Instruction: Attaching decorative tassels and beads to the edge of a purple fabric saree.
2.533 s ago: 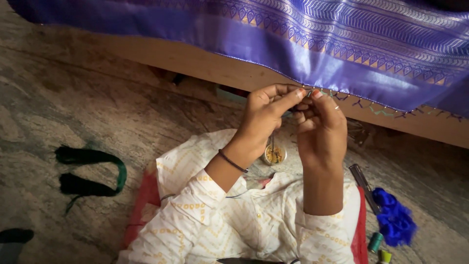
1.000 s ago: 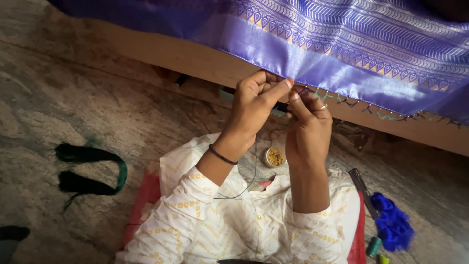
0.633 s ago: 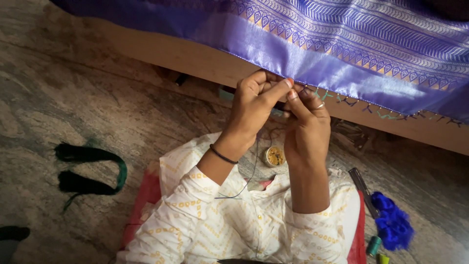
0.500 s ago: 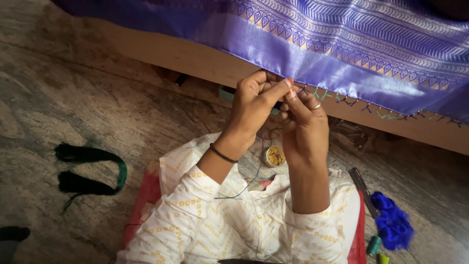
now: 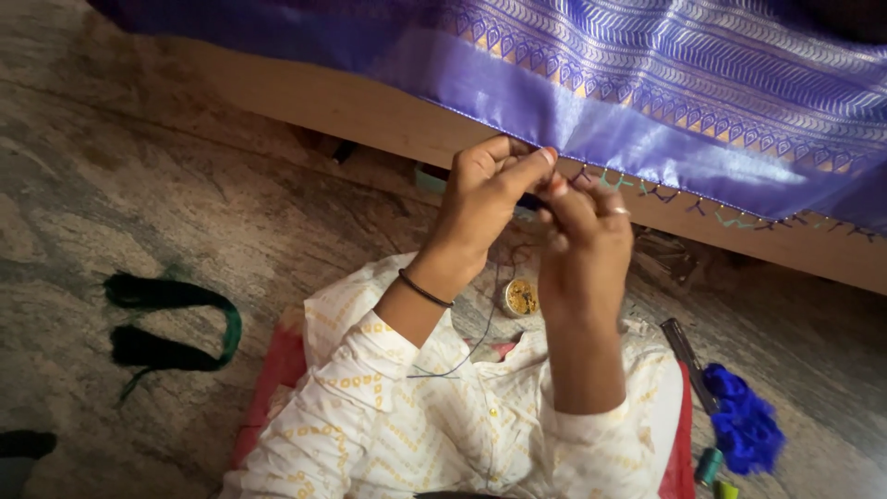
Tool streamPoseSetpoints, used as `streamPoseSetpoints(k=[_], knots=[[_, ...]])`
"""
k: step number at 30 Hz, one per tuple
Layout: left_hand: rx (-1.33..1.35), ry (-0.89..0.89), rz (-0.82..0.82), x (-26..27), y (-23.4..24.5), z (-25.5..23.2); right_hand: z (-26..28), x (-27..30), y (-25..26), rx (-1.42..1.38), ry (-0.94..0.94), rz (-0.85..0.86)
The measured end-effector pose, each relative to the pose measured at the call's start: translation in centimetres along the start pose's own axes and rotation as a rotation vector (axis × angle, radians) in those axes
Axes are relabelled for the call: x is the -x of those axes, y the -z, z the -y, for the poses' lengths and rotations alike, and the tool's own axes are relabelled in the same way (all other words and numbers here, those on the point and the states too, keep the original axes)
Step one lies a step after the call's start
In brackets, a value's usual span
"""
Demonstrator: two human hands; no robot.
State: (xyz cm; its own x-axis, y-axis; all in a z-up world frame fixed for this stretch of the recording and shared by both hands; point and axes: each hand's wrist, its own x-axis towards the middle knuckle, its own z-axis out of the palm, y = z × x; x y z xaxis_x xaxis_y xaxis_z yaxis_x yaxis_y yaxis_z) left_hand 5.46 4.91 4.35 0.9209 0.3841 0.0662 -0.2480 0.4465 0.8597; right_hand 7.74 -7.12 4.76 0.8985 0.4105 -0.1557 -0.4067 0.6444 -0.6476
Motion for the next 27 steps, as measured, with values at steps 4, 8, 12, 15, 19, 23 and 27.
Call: streamPoseSetpoints(k=[4,8,12,15,19,23,27], knots=[[-0.099,-0.099,-0.006,0.1,-0.6,-0.7,0.2,1.5,-0.7,0.626,0.58,-0.129],[-0.286,-0.164,-0.054,-0.3,-0.2,0.7,3.5,0.2,-2.6,1.502,1.155,-0.056],[-0.319,-0.174,-0.09,0.4,-0.7,-1.0,6.8,-1.3,2.4,0.384,0.666,0.095],[-0.165,0.058,-0.155,0.7,-1.1,-0.4,9.3,1.6,5.9,0.037,0.565,-0.012],[-0.194,-0.09,-0.14,1.4,-0.3,3.6,11.4,1.8,22.1,-0.126,0.482,-0.266],[-0.304,-0.034,-0.159,2.9,-0.7,6.3,10.8,6.7,42.1,-0.08,0.391,-0.892],[-0.333,-0.002,-0.212,2.1,-2.1,6.3,8.0,20.8,54.4,0.169,0.422,-0.949]])
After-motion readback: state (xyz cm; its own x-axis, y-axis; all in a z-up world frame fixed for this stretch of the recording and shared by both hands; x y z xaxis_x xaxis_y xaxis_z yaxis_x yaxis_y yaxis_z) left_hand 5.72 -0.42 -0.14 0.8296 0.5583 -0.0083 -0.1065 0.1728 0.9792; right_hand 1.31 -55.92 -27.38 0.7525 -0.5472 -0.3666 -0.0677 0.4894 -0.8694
